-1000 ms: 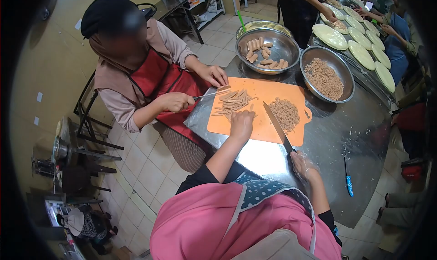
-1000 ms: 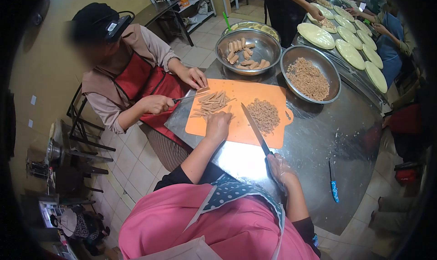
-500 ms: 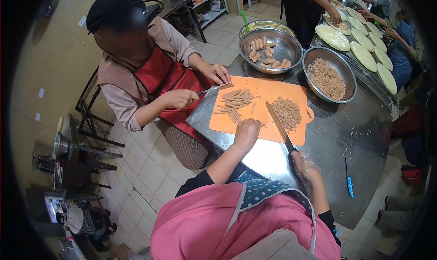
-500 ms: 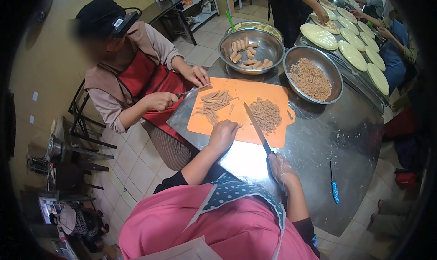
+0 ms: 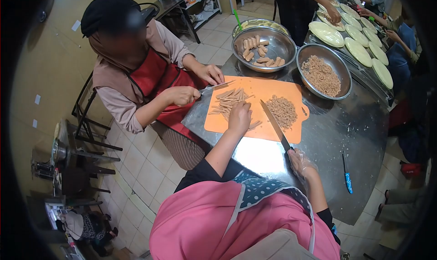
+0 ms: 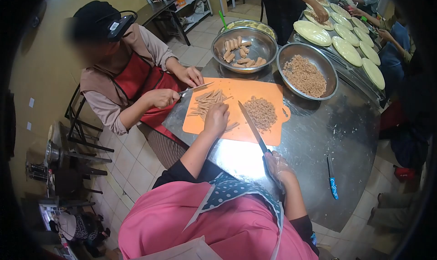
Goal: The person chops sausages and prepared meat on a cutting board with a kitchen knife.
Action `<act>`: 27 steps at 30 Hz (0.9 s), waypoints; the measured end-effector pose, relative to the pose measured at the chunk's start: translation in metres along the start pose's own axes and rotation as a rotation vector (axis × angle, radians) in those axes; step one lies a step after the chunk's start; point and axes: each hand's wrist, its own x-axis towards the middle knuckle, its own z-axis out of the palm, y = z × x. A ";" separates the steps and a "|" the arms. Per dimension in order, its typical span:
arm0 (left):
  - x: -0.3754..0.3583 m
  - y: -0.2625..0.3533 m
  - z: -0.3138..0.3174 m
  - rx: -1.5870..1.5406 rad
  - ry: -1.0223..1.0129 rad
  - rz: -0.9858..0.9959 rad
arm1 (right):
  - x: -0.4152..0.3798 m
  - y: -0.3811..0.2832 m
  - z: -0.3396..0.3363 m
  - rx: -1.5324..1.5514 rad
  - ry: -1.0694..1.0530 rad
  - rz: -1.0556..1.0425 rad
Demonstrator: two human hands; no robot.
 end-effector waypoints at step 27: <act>-0.009 -0.044 -0.061 0.107 -0.398 0.080 | 0.004 0.011 0.007 0.012 0.085 -0.085</act>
